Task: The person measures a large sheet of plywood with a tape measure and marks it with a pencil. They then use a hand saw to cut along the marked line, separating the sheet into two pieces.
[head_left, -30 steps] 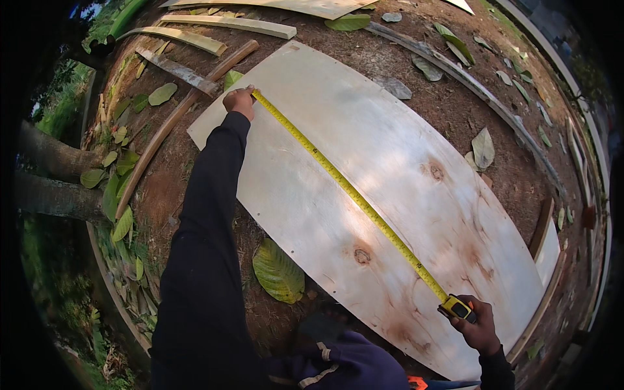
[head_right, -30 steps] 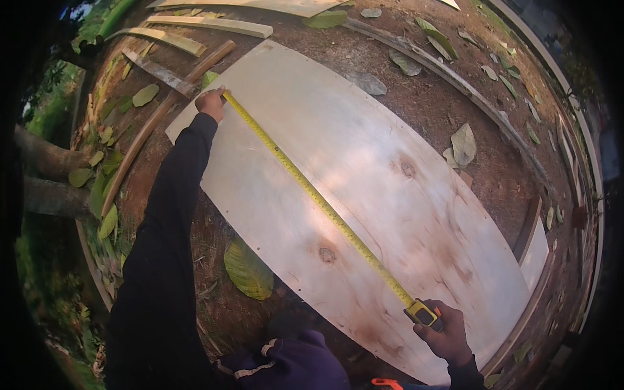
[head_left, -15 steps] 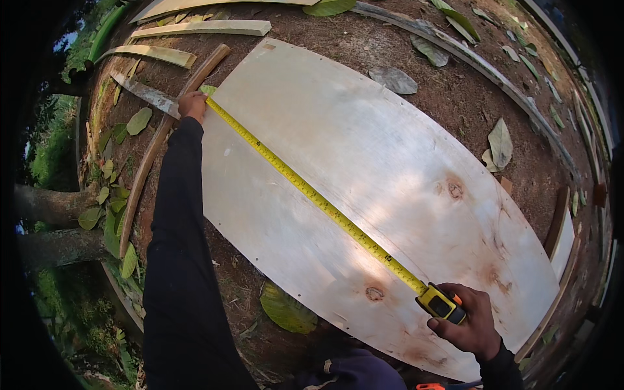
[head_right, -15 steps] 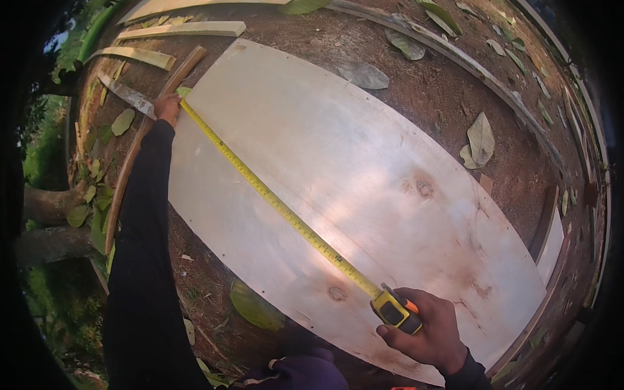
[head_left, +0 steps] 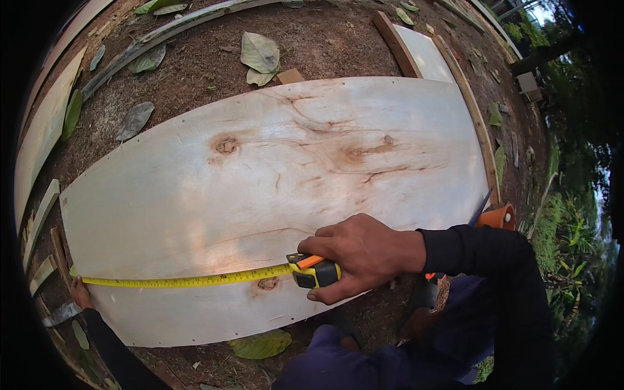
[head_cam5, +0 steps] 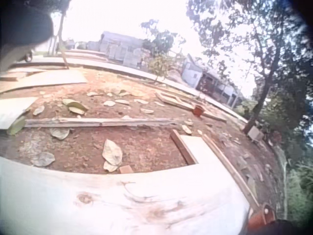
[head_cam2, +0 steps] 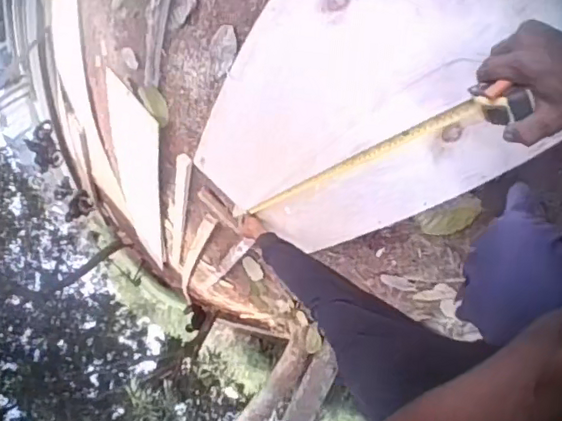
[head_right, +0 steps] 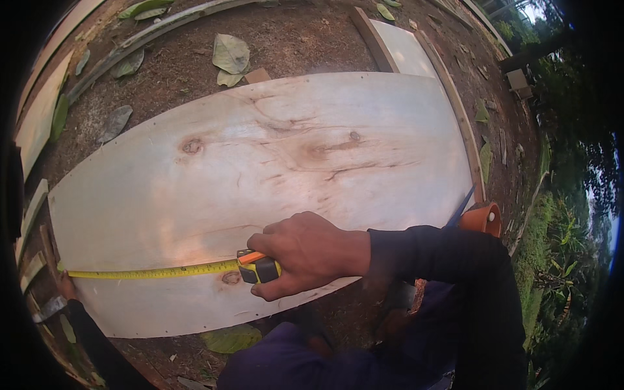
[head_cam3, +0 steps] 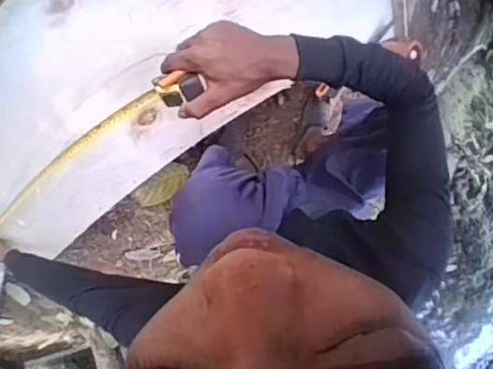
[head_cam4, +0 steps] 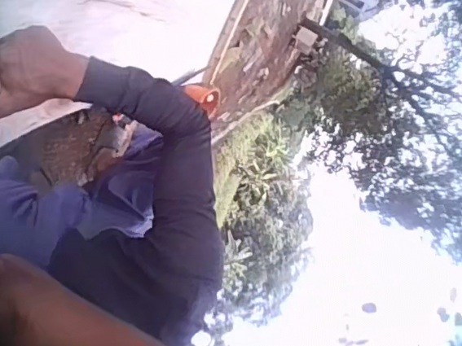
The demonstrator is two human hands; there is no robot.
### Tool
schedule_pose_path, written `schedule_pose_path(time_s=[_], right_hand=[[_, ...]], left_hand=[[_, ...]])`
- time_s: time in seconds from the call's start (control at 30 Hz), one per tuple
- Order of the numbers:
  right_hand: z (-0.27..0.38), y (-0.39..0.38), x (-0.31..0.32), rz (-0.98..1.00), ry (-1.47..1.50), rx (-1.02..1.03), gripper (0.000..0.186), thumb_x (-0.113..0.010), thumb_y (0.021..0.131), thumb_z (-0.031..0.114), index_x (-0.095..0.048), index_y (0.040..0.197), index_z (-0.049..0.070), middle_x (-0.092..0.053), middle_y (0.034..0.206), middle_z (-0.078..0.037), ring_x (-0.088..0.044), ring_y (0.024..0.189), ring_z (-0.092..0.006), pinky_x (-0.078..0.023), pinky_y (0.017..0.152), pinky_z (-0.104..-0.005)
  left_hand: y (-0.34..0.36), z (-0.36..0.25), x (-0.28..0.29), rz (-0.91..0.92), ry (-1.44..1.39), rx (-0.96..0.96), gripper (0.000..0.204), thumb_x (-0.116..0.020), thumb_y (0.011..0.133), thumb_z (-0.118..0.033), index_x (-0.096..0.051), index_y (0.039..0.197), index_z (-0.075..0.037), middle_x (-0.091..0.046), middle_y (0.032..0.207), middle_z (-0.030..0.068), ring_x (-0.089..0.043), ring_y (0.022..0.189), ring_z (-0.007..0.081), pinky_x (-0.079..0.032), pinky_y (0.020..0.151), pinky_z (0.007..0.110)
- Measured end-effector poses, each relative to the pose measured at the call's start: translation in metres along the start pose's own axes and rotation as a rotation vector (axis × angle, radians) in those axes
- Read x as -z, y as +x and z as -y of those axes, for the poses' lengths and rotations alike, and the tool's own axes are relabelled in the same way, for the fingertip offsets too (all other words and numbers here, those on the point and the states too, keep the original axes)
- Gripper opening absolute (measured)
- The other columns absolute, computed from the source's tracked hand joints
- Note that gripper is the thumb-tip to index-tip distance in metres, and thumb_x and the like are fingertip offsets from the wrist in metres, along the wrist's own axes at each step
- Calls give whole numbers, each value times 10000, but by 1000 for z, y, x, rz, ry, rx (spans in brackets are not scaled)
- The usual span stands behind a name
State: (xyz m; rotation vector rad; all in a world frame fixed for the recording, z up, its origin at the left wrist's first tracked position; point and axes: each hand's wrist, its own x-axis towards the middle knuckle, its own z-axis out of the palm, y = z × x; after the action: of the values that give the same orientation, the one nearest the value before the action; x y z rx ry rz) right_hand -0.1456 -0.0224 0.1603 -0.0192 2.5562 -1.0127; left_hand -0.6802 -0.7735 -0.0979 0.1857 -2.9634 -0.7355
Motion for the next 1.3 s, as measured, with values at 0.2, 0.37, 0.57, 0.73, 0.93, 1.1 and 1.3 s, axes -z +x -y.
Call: schedule_pose_path(time_s=[0.2,0.37,0.57,0.73,0.93,1.1,1.3], right_hand=[[-38,-49,26,-23,-132,-114,612,-727,820,558,-545,996,1,-667,714,-231,-666,694,-457,-510,635,-536],[-133,-126,82,-109,-224,-320,535,-753,802,533,-629,1054,78,-680,724,-172,-684,716,-405,-490,657,-509],[-241,-236,143,-161,-376,-593,534,-739,800,454,-678,1176,80,-733,981,-168,-698,949,-378,-522,820,-478],[-294,-275,154,-186,-471,-660,528,-725,808,462,-686,1179,89,-735,1055,-168,-690,1014,-368,-523,864,-477],[-334,-284,165,-242,-515,-633,495,-711,809,472,-702,1131,95,-739,991,-160,-696,987,-362,-538,836,-473],[-366,-307,149,-375,-472,-557,492,-715,790,447,-675,1140,103,-714,891,-178,-702,863,-387,-541,772,-492],[-377,-318,145,-439,-417,-510,538,-742,783,453,-654,1178,98,-720,904,-180,-710,890,-380,-544,781,-479]], left_hand=[[-29,-27,11,285,31,-47,577,-584,1065,-336,-568,1420,119,-580,1462,300,-576,1343,379,-430,1125,416],[-103,-133,-21,-17,333,-339,578,-583,1071,-349,-556,1405,123,-579,1441,304,-544,1361,426,-414,1154,451],[-281,-415,-52,314,97,-810,446,-665,1019,-219,-597,1387,23,-561,1464,226,-515,1387,379,-401,1175,457],[-470,-622,-67,721,85,-1430,513,-697,971,-190,-568,1427,7,-551,1503,186,-493,1421,374,-426,1164,459],[-581,-715,-129,835,350,-1949,600,-617,1026,-261,-438,1553,-37,-418,1630,157,-343,1540,328,-319,1242,490],[-610,-746,-180,752,323,-1936,627,-553,1061,-304,-361,1605,-58,-337,1686,139,-245,1587,325,-223,1289,502],[-626,-745,-203,807,187,-1827,568,-488,1092,-283,-370,1616,-99,-321,1707,84,-210,1606,284,-154,1308,503]])
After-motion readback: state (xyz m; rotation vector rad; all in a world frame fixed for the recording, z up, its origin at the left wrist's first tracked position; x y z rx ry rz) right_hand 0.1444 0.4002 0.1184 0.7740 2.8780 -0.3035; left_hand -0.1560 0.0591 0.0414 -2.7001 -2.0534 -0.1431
